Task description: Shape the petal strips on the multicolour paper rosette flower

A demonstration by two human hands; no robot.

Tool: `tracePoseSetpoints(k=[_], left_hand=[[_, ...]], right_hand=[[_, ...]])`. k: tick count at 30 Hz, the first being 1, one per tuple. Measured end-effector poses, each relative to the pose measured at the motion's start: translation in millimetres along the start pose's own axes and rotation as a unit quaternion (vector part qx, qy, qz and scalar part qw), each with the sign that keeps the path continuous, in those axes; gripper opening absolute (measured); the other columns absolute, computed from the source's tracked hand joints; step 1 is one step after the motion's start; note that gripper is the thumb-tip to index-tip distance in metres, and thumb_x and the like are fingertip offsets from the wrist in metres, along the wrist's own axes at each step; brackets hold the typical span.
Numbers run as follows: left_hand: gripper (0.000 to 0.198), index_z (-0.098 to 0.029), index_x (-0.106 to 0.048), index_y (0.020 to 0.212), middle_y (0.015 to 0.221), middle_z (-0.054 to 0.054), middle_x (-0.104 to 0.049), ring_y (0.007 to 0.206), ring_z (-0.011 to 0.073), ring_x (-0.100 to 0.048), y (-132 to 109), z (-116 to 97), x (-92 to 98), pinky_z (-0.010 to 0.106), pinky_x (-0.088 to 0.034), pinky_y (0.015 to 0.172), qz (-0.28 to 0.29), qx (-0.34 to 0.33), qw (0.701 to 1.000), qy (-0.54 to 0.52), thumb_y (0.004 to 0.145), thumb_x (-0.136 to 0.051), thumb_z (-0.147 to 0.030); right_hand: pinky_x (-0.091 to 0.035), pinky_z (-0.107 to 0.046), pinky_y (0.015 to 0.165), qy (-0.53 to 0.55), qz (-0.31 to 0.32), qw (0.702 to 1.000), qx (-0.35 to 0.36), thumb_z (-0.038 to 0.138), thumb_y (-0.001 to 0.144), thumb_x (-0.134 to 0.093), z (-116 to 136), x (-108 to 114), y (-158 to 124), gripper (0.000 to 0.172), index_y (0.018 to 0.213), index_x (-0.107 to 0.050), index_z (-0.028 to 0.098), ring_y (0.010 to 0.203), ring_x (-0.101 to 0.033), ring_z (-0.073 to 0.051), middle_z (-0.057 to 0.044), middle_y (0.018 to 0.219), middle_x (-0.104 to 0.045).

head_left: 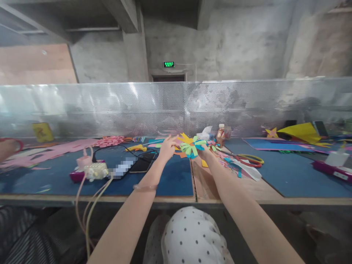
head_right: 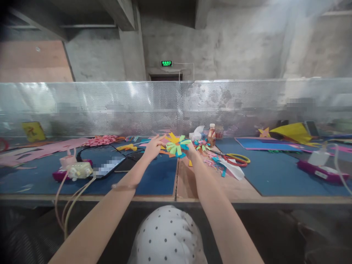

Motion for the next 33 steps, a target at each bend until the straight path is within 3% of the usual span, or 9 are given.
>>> tracePoseSetpoints(k=[10,22,33], left_hand=[[0.018,-0.016,-0.061,0.097,0.113,0.008,-0.058,0.107,0.0207,-0.053,-0.7,6.2,-6.9,0.045,-0.039,0.095,0.001,0.033,0.999,-0.016,0.087,-0.053,-0.029],[0.020,-0.014,-0.060,0.099,0.099,0.005,-0.061,0.084,0.0162,-0.060,-4.4,16.1,-19.8,0.034,-0.051,0.075,0.060,0.136,0.987,-0.056,0.087,-0.054,-0.029],[0.021,-0.014,-0.059,0.100,0.098,0.005,-0.061,0.082,0.0155,-0.060,-7.0,23.0,-23.0,0.033,-0.051,0.072,0.077,0.179,0.978,-0.073,0.088,-0.053,-0.030]], right_hand=[[-0.051,-0.029,0.063,0.013,0.001,0.995,-0.100,0.033,0.090,-0.051,-7.4,-5.9,-2.6,0.024,0.102,-0.056,0.013,0.074,-0.059,-0.013,-0.004,0.093,-0.059],[-0.051,-0.028,0.062,-0.014,0.024,0.996,-0.080,0.032,0.090,-0.052,-7.4,-12.3,-4.6,0.024,0.103,-0.056,0.013,0.072,-0.059,-0.012,-0.004,0.092,-0.060],[-0.052,-0.029,0.065,-0.082,0.040,0.993,-0.078,0.032,0.090,-0.051,-9.8,-14.1,-7.3,0.024,0.104,-0.056,0.013,0.075,-0.059,-0.013,-0.004,0.094,-0.059]])
Point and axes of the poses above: each hand's wrist, its own y-axis towards the middle knuckle, its own x-axis out of the back of the hand, z = x × y, the point moved 8 cm from there along y, towards the middle knuckle
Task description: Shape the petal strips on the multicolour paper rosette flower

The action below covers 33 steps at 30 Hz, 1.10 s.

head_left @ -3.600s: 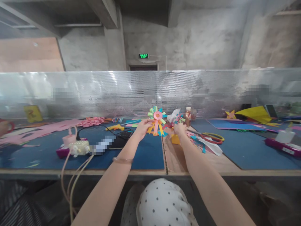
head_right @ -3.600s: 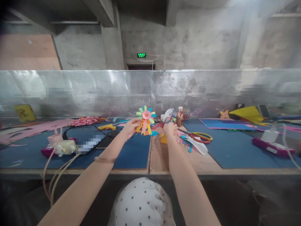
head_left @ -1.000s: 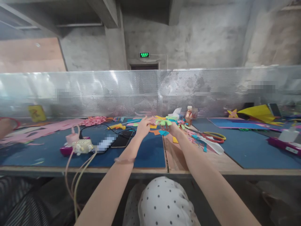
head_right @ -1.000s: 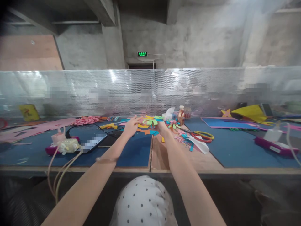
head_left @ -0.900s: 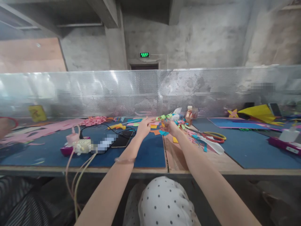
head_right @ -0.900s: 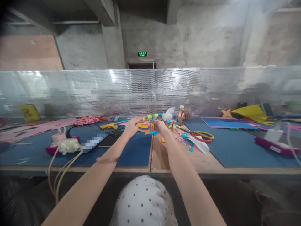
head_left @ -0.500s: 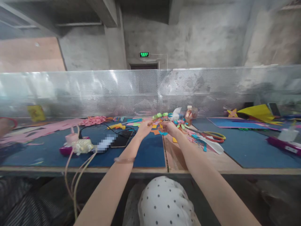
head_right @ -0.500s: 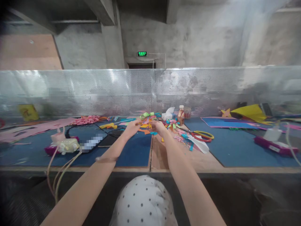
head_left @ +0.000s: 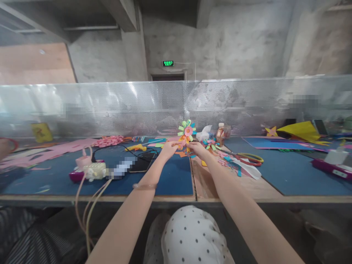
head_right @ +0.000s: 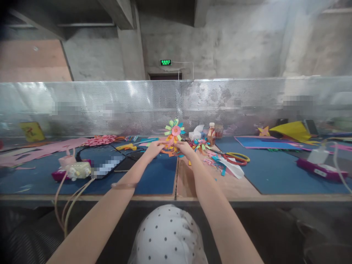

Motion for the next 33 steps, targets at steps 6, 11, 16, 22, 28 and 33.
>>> tracePoseSetpoints(k=[6,11,16,22,28,33], left_hand=[[0.023,-0.013,-0.060,0.099,0.096,0.005,-0.062,0.081,0.0152,-0.060,-3.8,-2.7,1.0,0.034,-0.051,0.073,0.002,0.025,0.999,-0.027,0.088,-0.052,-0.032],[0.025,-0.013,-0.059,0.100,0.096,0.006,-0.062,0.081,0.0155,-0.061,-6.7,-4.4,1.0,0.034,-0.051,0.073,0.006,0.044,0.997,-0.056,0.088,-0.052,-0.034],[0.026,-0.012,-0.058,0.102,0.100,0.006,-0.061,0.084,0.0164,-0.060,-7.1,-4.0,-1.6,0.035,-0.051,0.074,0.027,0.052,0.995,-0.085,0.088,-0.053,-0.033],[0.026,-0.013,-0.057,0.104,0.102,0.007,-0.061,0.086,0.0167,-0.060,-8.1,-6.6,-2.5,0.036,-0.051,0.074,0.034,0.049,0.994,-0.095,0.088,-0.053,-0.032],[0.026,-0.013,-0.058,0.103,0.099,0.006,-0.061,0.082,0.0157,-0.060,-7.2,-3.1,-1.8,0.034,-0.051,0.071,0.027,0.054,0.995,-0.074,0.088,-0.053,-0.032],[0.026,-0.012,-0.058,0.103,0.097,0.006,-0.061,0.079,0.0149,-0.060,-8.1,-3.4,-0.7,0.033,-0.051,0.069,0.026,0.056,0.997,-0.052,0.088,-0.052,-0.033]], right_hand=[[-0.052,-0.030,0.065,-0.030,-0.003,1.000,0.005,0.033,0.090,-0.051,2.3,-2.5,-2.8,0.026,0.106,-0.055,0.014,0.075,-0.059,-0.013,-0.005,0.096,-0.059],[-0.051,-0.027,0.061,-0.055,-0.016,0.998,0.008,0.032,0.089,-0.052,2.5,0.5,-2.5,0.023,0.102,-0.056,0.013,0.071,-0.058,-0.012,-0.003,0.091,-0.059],[-0.048,-0.022,0.052,-0.066,-0.041,0.997,0.018,0.031,0.089,-0.053,0.8,7.2,0.5,0.020,0.095,-0.056,0.012,0.061,-0.055,-0.008,-0.001,0.081,-0.058],[-0.047,-0.021,0.050,-0.043,-0.051,0.997,0.036,0.034,0.090,-0.050,3.5,9.2,2.0,0.023,0.098,-0.056,0.012,0.058,-0.053,-0.008,0.000,0.080,-0.057],[-0.047,-0.022,0.052,-0.036,-0.040,0.998,0.038,0.033,0.090,-0.051,2.2,8.7,1.8,0.022,0.097,-0.056,0.012,0.060,-0.054,-0.008,-0.001,0.082,-0.057],[-0.049,-0.023,0.055,-0.040,-0.032,0.998,0.033,0.032,0.089,-0.052,1.0,6.9,2.1,0.022,0.097,-0.056,0.012,0.064,-0.056,-0.009,-0.002,0.084,-0.058]])
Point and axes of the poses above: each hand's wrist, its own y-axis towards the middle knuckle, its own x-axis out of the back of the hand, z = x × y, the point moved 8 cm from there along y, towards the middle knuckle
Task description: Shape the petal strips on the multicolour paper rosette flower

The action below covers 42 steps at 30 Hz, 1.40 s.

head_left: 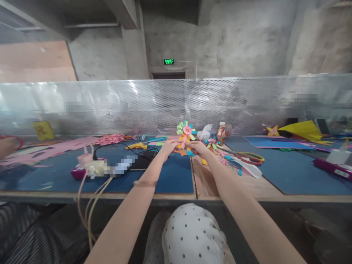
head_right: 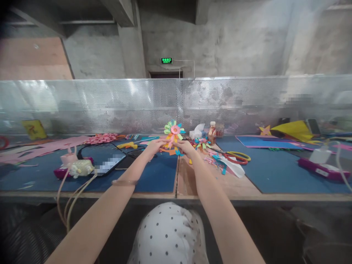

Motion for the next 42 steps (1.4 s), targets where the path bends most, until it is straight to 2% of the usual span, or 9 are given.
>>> tracePoseSetpoints(k=[6,11,15,20,28,36,42], left_hand=[[0.026,-0.012,-0.057,0.103,0.096,0.006,-0.061,0.078,0.0145,-0.060,1.3,1.1,-0.2,0.032,-0.051,0.068,0.005,-0.001,1.000,0.023,0.088,-0.052,-0.033],[0.026,-0.012,-0.057,0.103,0.096,0.006,-0.061,0.077,0.0142,-0.060,2.8,4.7,-2.4,0.031,-0.052,0.067,0.018,0.002,0.999,0.034,0.088,-0.052,-0.033],[0.026,-0.013,-0.057,0.104,0.097,0.006,-0.061,0.078,0.0147,-0.060,1.8,4.2,-5.6,0.032,-0.052,0.068,0.030,0.002,0.999,0.037,0.088,-0.052,-0.032],[0.026,-0.013,-0.056,0.107,0.103,0.007,-0.060,0.088,0.0172,-0.060,-2.2,-0.6,-7.9,0.036,-0.052,0.074,0.036,-0.006,0.998,0.044,0.088,-0.052,-0.031],[0.026,-0.013,-0.057,0.105,0.103,0.007,-0.059,0.085,0.0169,-0.059,4.1,13.6,5.1,0.035,-0.051,0.074,-0.017,0.031,0.993,0.109,0.088,-0.052,-0.032],[0.026,-0.013,-0.056,0.106,0.103,0.007,-0.059,0.087,0.0171,-0.060,9.0,17.7,13.5,0.036,-0.051,0.074,-0.057,0.029,0.990,0.122,0.088,-0.052,-0.032],[0.026,-0.013,-0.057,0.105,0.105,0.007,-0.059,0.088,0.0175,-0.059,11.0,24.2,23.0,0.036,-0.051,0.075,-0.089,0.044,0.986,0.132,0.088,-0.052,-0.032]], right_hand=[[-0.050,-0.025,0.058,0.001,0.002,1.000,-0.003,0.033,0.089,-0.052,2.6,-1.1,-2.7,0.023,0.098,-0.056,0.012,0.067,-0.057,-0.011,-0.002,0.087,-0.058],[-0.048,-0.022,0.054,-0.001,-0.007,1.000,-0.006,0.031,0.089,-0.053,3.3,1.1,-5.0,0.021,0.095,-0.056,0.012,0.062,-0.055,-0.009,-0.001,0.082,-0.058],[-0.046,-0.020,0.050,-0.003,-0.030,1.000,-0.009,0.031,0.089,-0.053,1.7,4.3,-2.8,0.020,0.092,-0.057,0.012,0.057,-0.053,-0.007,0.001,0.077,-0.057],[-0.048,-0.022,0.052,-0.007,-0.086,0.996,-0.016,0.031,0.089,-0.053,-0.9,15.1,1.5,0.020,0.094,-0.057,0.012,0.060,-0.055,-0.008,0.000,0.080,-0.058],[-0.051,-0.028,0.062,-0.009,-0.155,0.986,-0.054,0.030,0.089,-0.053,-14.0,36.1,-0.3,0.022,0.102,-0.056,0.013,0.074,-0.058,-0.012,-0.004,0.094,-0.059],[-0.051,-0.028,0.062,-0.009,-0.115,0.993,-0.034,0.031,0.088,-0.054,-7.9,22.0,3.1,0.022,0.100,-0.057,0.013,0.073,-0.058,-0.012,-0.004,0.092,-0.059],[-0.051,-0.029,0.065,-0.018,-0.122,0.991,-0.047,0.029,0.088,-0.054,-11.4,24.1,1.8,0.022,0.103,-0.056,0.013,0.077,-0.059,-0.013,-0.005,0.096,-0.059]])
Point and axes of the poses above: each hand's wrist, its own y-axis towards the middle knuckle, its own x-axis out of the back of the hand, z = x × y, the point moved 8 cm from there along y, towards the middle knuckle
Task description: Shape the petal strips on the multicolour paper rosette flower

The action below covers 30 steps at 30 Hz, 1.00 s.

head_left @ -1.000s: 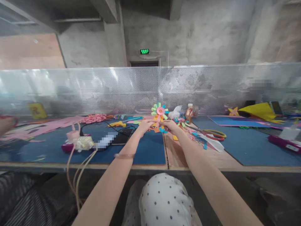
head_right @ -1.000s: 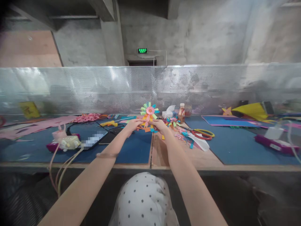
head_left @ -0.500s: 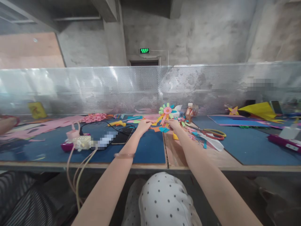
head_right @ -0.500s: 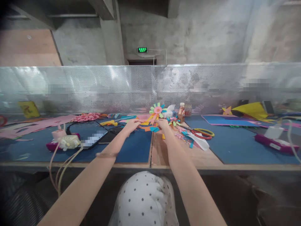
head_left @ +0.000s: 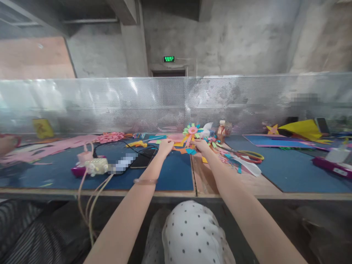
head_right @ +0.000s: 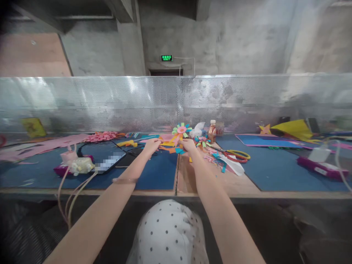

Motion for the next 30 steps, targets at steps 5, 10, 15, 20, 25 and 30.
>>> tracePoseSetpoints(k=[5,10,15,20,25,30], left_hand=[[0.027,-0.013,-0.056,0.106,0.104,0.007,-0.059,0.087,0.0172,-0.060,0.7,2.9,-0.8,0.036,-0.051,0.074,-0.004,0.007,1.000,-0.006,0.088,-0.052,-0.032],[0.028,-0.014,-0.055,0.109,0.108,0.008,-0.058,0.092,0.0190,-0.058,2.2,2.9,7.8,0.039,-0.050,0.079,-0.044,0.004,0.999,0.002,0.088,-0.052,-0.032],[0.025,-0.014,-0.057,0.105,0.108,0.007,-0.058,0.094,0.0190,-0.058,-2.5,-10.6,2.7,0.039,-0.049,0.081,-0.021,-0.045,0.999,0.008,0.088,-0.053,-0.031],[0.023,-0.014,-0.058,0.102,0.104,0.007,-0.060,0.090,0.0180,-0.059,-10.2,-22.7,-8.4,0.037,-0.050,0.078,0.025,-0.080,0.996,0.004,0.088,-0.053,-0.031],[0.024,-0.013,-0.058,0.101,0.103,0.006,-0.060,0.087,0.0176,-0.059,-11.7,-25.2,-9.5,0.035,-0.051,0.075,0.039,-0.081,0.996,0.000,0.087,-0.054,-0.032],[0.025,-0.012,-0.058,0.102,0.101,0.006,-0.060,0.085,0.0173,-0.059,-11.7,-25.1,-10.5,0.035,-0.051,0.073,0.058,-0.076,0.995,-0.023,0.087,-0.054,-0.032]], right_hand=[[-0.051,-0.029,0.064,-0.007,0.015,1.000,-0.001,0.030,0.088,-0.054,2.7,-4.9,-3.2,0.023,0.103,-0.056,0.013,0.075,-0.059,-0.013,-0.004,0.095,-0.059],[-0.051,-0.027,0.061,-0.011,0.001,1.000,-0.013,0.030,0.089,-0.053,-2.2,-2.7,-5.0,0.021,0.101,-0.056,0.013,0.072,-0.058,-0.012,-0.004,0.092,-0.059],[-0.051,-0.027,0.062,-0.018,0.010,1.000,-0.009,0.030,0.089,-0.053,-0.9,-5.3,-5.8,0.021,0.101,-0.056,0.013,0.073,-0.058,-0.012,-0.004,0.093,-0.059],[-0.051,-0.025,0.059,-0.024,0.050,0.998,0.016,0.030,0.089,-0.053,7.2,-15.4,-11.3,0.019,0.098,-0.057,0.013,0.069,-0.058,-0.011,-0.003,0.088,-0.059],[-0.050,-0.026,0.060,-0.031,0.080,0.995,0.041,0.030,0.089,-0.053,12.9,-22.1,-17.0,0.020,0.098,-0.057,0.012,0.069,-0.058,-0.011,-0.003,0.088,-0.059],[-0.050,-0.026,0.060,-0.038,0.101,0.993,0.053,0.029,0.088,-0.054,15.1,-26.2,-22.6,0.019,0.096,-0.057,0.012,0.069,-0.058,-0.011,-0.002,0.087,-0.059]])
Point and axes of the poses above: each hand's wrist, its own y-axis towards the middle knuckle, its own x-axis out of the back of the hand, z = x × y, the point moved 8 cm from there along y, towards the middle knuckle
